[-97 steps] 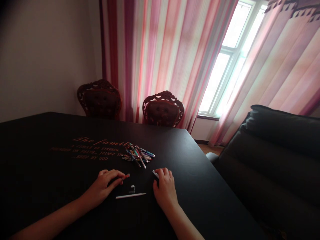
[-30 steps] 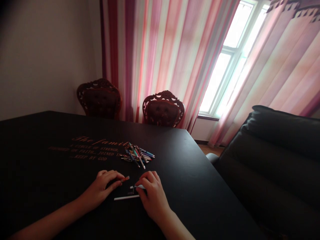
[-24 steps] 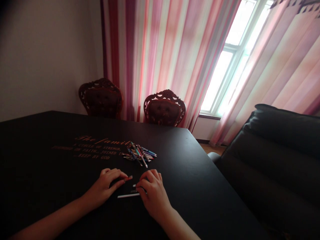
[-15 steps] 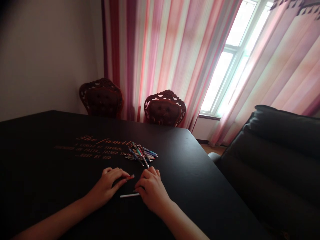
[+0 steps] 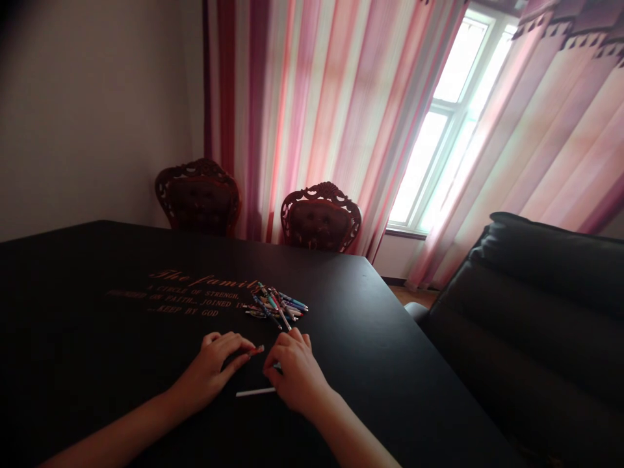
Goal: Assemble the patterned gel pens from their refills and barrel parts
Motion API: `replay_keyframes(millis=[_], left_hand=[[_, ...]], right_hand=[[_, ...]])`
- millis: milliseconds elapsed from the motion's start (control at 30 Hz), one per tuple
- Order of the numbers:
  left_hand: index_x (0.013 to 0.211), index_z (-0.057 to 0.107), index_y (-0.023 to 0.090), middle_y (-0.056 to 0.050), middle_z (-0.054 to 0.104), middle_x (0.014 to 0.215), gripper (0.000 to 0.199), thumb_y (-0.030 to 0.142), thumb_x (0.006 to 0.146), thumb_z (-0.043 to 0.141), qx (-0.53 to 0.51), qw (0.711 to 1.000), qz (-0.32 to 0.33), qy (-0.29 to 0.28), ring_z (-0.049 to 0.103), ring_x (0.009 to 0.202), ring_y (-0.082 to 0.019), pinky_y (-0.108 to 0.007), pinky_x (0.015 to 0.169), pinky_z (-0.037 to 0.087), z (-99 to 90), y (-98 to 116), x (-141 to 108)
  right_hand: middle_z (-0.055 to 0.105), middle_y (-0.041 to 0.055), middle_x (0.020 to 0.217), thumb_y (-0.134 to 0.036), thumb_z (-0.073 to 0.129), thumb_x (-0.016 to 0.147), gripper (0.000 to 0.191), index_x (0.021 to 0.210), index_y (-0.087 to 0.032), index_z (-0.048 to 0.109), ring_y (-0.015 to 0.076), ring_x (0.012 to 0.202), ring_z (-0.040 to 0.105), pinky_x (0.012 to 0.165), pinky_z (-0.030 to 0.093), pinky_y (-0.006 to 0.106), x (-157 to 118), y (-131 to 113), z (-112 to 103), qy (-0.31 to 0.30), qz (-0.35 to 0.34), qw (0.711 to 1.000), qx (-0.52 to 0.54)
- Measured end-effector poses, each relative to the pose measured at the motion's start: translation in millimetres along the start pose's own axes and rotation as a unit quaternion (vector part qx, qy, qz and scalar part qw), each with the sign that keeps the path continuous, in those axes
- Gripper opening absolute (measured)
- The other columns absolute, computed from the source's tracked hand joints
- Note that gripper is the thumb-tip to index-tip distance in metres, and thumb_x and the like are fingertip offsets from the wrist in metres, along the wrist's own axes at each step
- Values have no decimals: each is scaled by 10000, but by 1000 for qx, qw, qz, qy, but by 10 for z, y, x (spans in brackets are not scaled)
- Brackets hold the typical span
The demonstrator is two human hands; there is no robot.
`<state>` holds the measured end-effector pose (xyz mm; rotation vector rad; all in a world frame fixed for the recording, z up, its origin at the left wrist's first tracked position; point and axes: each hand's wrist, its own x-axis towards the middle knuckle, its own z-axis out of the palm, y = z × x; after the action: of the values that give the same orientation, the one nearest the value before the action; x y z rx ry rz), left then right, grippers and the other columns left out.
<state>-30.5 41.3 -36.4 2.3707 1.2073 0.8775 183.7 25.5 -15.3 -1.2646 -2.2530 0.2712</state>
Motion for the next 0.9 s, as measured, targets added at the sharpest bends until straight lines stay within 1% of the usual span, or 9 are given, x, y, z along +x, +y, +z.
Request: replay_keyframes(millis=[67,133,233,333,433,567,700,800,900], left_hand=[[1078,635,309,19,717,1031,166,274,953,531,-4,1000,-3,1,621,967,-201,-375,889,293,3,1,1],[1059,632,307,25,717,1030,150,269,950,537,-8,1000,-3,-1,623,961,-196,-371,889,294,5,7,2],[1034,631,301,22,716,1022,130,264,942,547,-9,1000,5,-8,622,954,-198,-367,888,299,6,14,5],[1022,630,297,20,711,999,126,254,933,552,-4,1000,15,-14,620,948,-200,-366,891,301,4,17,10],[1012,625,291,22,704,981,122,240,925,558,-2,1000,22,-19,620,942,-196,-364,892,304,-10,29,12],[993,623,278,8,705,960,103,241,919,562,-7,999,30,-32,622,926,-201,-370,893,314,-45,71,3],[992,628,273,3,708,959,102,250,924,556,-10,999,30,-31,627,926,-202,-375,901,324,-58,92,0],[1003,631,278,1,713,974,114,269,937,540,-13,999,26,-18,629,926,-204,-379,900,335,-28,57,8],[1021,625,288,4,720,994,127,313,949,523,-33,999,-6,13,629,937,-214,-392,910,349,15,-6,16]], right_hand=[[648,-3,839,-100,670,782,129,776,-229,663,197,871,551,837,396,356,2,27,-7,43,28,998,40],[640,-1,804,-98,640,805,112,803,-210,651,177,804,567,761,420,303,1,50,-3,90,57,991,81],[631,0,782,-77,624,812,126,802,-200,650,168,765,568,705,426,277,-11,38,24,138,68,981,116],[649,5,820,-37,614,807,171,809,-203,652,177,819,569,740,429,285,-35,-22,59,143,40,982,121],[647,11,839,-15,598,812,202,818,-210,649,185,842,554,760,427,298,-57,-66,87,144,21,985,98],[632,16,859,-14,606,808,211,824,-220,641,194,851,540,770,430,313,-78,-56,121,148,-3,986,75],[644,12,883,-6,571,826,249,908,-231,638,189,855,549,804,433,324,-87,-44,137,149,-23,985,81],[650,19,921,-17,568,827,256,955,-230,628,195,885,551,816,439,329,-89,-44,117,158,-14,983,92],[636,26,895,-28,589,813,222,890,-229,640,210,886,537,782,442,335,-88,-34,92,160,15,985,70]])
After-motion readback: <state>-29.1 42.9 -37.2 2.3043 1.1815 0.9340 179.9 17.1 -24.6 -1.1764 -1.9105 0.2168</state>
